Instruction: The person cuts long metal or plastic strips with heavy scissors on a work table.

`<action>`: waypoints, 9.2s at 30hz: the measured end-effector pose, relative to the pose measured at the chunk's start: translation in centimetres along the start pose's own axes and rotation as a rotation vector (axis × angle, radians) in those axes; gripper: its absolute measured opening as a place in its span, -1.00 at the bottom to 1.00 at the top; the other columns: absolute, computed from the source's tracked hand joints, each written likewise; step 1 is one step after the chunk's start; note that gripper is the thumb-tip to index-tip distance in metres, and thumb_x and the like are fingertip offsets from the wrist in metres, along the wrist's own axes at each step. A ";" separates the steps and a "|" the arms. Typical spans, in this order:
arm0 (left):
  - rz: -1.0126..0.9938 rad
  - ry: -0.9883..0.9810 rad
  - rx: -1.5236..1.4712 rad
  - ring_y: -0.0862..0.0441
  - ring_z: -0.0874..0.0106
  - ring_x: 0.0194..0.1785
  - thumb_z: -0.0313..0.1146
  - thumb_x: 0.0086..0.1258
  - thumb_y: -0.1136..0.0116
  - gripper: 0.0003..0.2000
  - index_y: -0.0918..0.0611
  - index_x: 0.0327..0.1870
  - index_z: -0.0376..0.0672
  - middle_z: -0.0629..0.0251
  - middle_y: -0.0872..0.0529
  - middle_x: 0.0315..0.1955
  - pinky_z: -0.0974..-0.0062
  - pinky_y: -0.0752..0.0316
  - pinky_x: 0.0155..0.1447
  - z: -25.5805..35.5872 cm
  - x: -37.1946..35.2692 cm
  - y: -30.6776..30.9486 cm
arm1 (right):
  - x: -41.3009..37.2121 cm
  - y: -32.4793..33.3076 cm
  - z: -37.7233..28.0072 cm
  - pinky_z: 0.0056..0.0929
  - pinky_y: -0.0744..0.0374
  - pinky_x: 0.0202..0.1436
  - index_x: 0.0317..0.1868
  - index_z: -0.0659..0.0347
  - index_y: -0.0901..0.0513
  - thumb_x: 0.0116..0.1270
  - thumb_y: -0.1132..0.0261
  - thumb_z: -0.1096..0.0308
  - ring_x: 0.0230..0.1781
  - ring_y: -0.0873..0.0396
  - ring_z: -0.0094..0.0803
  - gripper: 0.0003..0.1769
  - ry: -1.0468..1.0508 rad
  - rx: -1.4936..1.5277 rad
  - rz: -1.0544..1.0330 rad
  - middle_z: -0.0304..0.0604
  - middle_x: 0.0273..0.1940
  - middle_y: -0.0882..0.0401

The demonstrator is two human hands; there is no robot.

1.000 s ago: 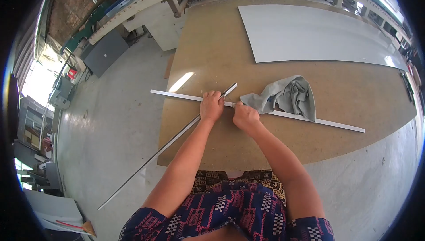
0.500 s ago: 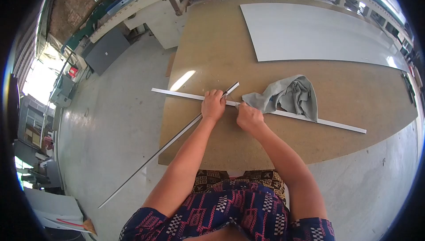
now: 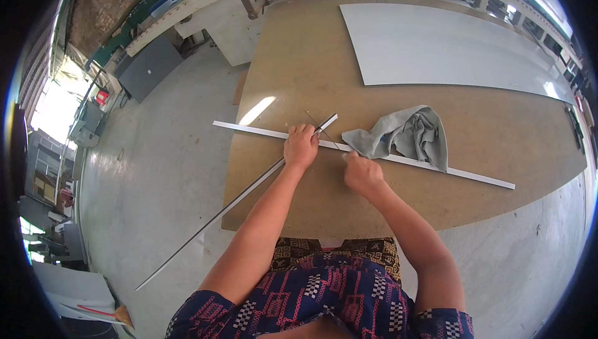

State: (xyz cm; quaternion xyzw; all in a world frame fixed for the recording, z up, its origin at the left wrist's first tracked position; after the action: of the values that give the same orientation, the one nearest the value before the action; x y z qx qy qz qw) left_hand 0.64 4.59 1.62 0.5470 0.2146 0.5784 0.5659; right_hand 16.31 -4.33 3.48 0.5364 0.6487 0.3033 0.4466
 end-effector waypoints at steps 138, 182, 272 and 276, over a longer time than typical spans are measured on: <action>-0.007 0.000 -0.022 -0.47 0.19 -0.12 -0.29 0.24 -0.10 -0.88 -0.50 -0.33 -0.11 0.27 -0.54 -0.29 0.23 -0.49 -0.11 -0.3 -0.1 -0.2 | 3.4 -1.5 -1.6 -0.07 -0.51 -0.02 -0.12 0.35 -0.40 0.21 -0.06 0.37 -0.16 -0.59 0.11 -0.73 0.027 0.012 0.083 0.20 -0.26 -0.62; -0.006 0.006 0.011 -0.47 0.21 -0.09 -0.28 0.24 -0.09 -0.87 -0.51 -0.32 -0.11 0.28 -0.54 -0.28 0.24 -0.50 -0.11 -0.3 0.0 -0.2 | 2.2 -1.0 -0.7 -0.05 -0.51 -0.03 -0.15 0.31 -0.43 0.22 -0.05 0.36 -0.14 -0.58 0.12 -0.76 -0.001 0.008 0.049 0.21 -0.21 -0.60; -0.012 0.006 -0.007 -0.46 0.20 -0.10 -0.30 0.23 -0.10 -0.88 -0.50 -0.29 -0.11 0.29 -0.54 -0.25 0.24 -0.49 -0.09 -0.4 -0.1 -0.3 | -1.4 -0.6 0.3 -0.08 -0.55 -0.10 -0.16 0.33 -0.42 0.18 -0.10 0.38 -0.19 -0.60 0.10 -0.75 0.021 -0.027 0.024 0.21 -0.27 -0.61; -0.025 0.008 0.000 -0.46 0.20 -0.10 -0.30 0.23 -0.10 -0.87 -0.49 -0.30 -0.11 0.29 -0.53 -0.26 0.24 -0.49 -0.09 -0.4 0.0 -0.5 | -2.0 0.1 0.3 -0.08 -0.54 -0.09 -0.17 0.35 -0.42 0.20 -0.07 0.37 -0.18 -0.60 0.09 -0.75 0.007 -0.037 0.003 0.23 -0.27 -0.61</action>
State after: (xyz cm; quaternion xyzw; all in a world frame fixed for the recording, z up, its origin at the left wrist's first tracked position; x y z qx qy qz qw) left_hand 0.51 4.86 1.02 0.5420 0.2237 0.5735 0.5721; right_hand 16.67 -6.29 3.94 0.5279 0.6437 0.3180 0.4538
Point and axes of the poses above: each hand's wrist, its own x-axis towards the middle knuckle, its own y-axis out of the back of the hand, z = x × y, the point moved 4 cm from there along x, towards the middle knuckle
